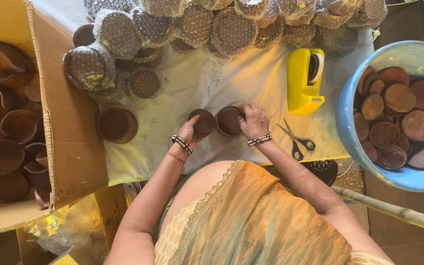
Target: The person packages small clay pottery bowls by wrapping them in bubble wrap, using tape to secure the packaging, and placing them onto a workspace next to already wrapped items.
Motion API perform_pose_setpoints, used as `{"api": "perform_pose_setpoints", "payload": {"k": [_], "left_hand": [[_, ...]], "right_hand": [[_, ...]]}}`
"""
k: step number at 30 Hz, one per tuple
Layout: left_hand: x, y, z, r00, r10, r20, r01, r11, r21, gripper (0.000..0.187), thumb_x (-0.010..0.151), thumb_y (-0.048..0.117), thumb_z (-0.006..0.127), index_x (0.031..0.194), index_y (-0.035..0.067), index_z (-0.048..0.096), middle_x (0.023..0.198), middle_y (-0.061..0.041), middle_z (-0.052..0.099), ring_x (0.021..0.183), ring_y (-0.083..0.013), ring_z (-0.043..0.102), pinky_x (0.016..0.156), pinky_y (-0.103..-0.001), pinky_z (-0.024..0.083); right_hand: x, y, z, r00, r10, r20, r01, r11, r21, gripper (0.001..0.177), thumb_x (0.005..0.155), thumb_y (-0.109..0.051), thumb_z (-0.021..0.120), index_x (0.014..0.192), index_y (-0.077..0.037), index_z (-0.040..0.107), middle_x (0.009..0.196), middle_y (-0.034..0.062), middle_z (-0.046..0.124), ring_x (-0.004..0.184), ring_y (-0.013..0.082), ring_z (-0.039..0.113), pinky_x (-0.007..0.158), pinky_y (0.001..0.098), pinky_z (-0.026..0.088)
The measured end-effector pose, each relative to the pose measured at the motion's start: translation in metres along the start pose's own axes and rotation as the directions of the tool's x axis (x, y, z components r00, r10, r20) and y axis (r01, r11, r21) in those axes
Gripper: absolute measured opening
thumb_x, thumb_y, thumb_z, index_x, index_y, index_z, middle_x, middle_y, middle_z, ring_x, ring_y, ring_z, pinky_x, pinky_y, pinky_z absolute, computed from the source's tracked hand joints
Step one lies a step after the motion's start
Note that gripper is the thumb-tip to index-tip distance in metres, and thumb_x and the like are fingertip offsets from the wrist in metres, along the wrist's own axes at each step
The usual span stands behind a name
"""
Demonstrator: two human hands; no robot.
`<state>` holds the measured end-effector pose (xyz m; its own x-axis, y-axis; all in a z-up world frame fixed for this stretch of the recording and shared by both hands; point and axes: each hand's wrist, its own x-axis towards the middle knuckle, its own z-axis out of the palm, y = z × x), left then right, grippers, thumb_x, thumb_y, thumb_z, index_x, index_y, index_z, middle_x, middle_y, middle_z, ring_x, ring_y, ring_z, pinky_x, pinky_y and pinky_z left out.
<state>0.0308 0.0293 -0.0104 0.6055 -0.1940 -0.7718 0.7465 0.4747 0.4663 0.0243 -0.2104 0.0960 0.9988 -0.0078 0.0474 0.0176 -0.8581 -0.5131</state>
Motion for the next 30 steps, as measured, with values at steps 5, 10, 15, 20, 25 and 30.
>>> {"api": "perform_pose_setpoints", "payload": {"k": [5, 10, 15, 20, 25, 30], "left_hand": [[0.013, -0.014, -0.013, 1.0, 0.001, -0.003, -0.001, 1.0, 0.022, 0.05, 0.095, 0.036, 0.065, 0.137, 0.012, 0.058, 0.132, -0.007, 0.067, 0.116, -0.0202, 0.065, 0.095, -0.046, 0.057], [0.026, -0.027, -0.027, 0.999, -0.017, 0.04, 0.018, 1.0, -0.025, 0.051, 0.095, 0.036, 0.063, 0.138, 0.01, 0.057, 0.133, -0.008, 0.067, 0.118, -0.0217, 0.066, 0.097, -0.045, 0.058], [0.007, -0.017, -0.019, 0.994, 0.018, 0.108, -0.003, 0.99, -0.138, 0.055, 0.097, 0.046, 0.056, 0.139, 0.009, 0.055, 0.135, -0.012, 0.066, 0.121, -0.027, 0.066, 0.099, -0.048, 0.058], [0.009, -0.019, -0.019, 0.994, 0.022, 0.11, -0.006, 0.989, -0.148, 0.056, 0.097, 0.046, 0.055, 0.139, 0.009, 0.055, 0.136, -0.012, 0.066, 0.121, -0.0272, 0.066, 0.099, -0.048, 0.058], [0.015, -0.023, -0.024, 0.994, 0.027, 0.109, -0.015, 0.994, -0.108, 0.054, 0.098, 0.044, 0.054, 0.141, 0.01, 0.054, 0.138, -0.011, 0.065, 0.123, -0.0258, 0.066, 0.101, -0.047, 0.058], [0.014, -0.023, -0.027, 0.995, 0.038, 0.094, -0.026, 0.992, -0.124, 0.054, 0.099, 0.043, 0.052, 0.141, 0.01, 0.055, 0.138, -0.01, 0.065, 0.124, -0.0244, 0.065, 0.1, -0.046, 0.057]], "right_hand": [[0.013, 0.018, -0.007, 0.993, 0.066, 0.095, -0.081, 0.984, 0.159, 0.026, 0.081, -0.014, 0.077, 0.107, -0.011, 0.075, 0.103, 0.0103, 0.072, 0.092, 0.0271, 0.071, 0.083, 0.0391, 0.055], [0.012, 0.015, -0.003, 0.991, 0.065, 0.115, -0.086, 0.978, 0.188, 0.024, 0.08, -0.014, 0.078, 0.104, -0.012, 0.077, 0.101, 0.0107, 0.072, 0.09, 0.0274, 0.072, 0.084, 0.0386, 0.056], [0.004, -0.002, 0.006, 0.999, -0.034, 0.005, 0.034, 0.995, -0.098, 0.027, 0.079, -0.005, 0.072, 0.104, -0.014, 0.078, 0.102, 0.0091, 0.07, 0.095, 0.0329, 0.069, 0.081, 0.0447, 0.055], [0.002, -0.011, 0.002, 0.999, -0.032, 0.014, 0.034, 0.985, -0.171, 0.03, 0.079, -0.004, 0.071, 0.108, -0.014, 0.075, 0.105, 0.0095, 0.068, 0.095, 0.0332, 0.068, 0.078, 0.0465, 0.055], [0.005, 0.0, 0.004, 0.999, -0.025, 0.025, 0.027, 0.995, -0.091, 0.029, 0.08, -0.005, 0.072, 0.107, -0.013, 0.074, 0.107, 0.0101, 0.07, 0.098, 0.0331, 0.069, 0.081, 0.0458, 0.055], [0.017, 0.032, -0.002, 0.983, 0.147, 0.112, -0.174, 0.937, 0.302, 0.025, 0.085, -0.012, 0.077, 0.109, -0.009, 0.073, 0.098, 0.0097, 0.075, 0.09, 0.0225, 0.073, 0.081, 0.0365, 0.058]]}}
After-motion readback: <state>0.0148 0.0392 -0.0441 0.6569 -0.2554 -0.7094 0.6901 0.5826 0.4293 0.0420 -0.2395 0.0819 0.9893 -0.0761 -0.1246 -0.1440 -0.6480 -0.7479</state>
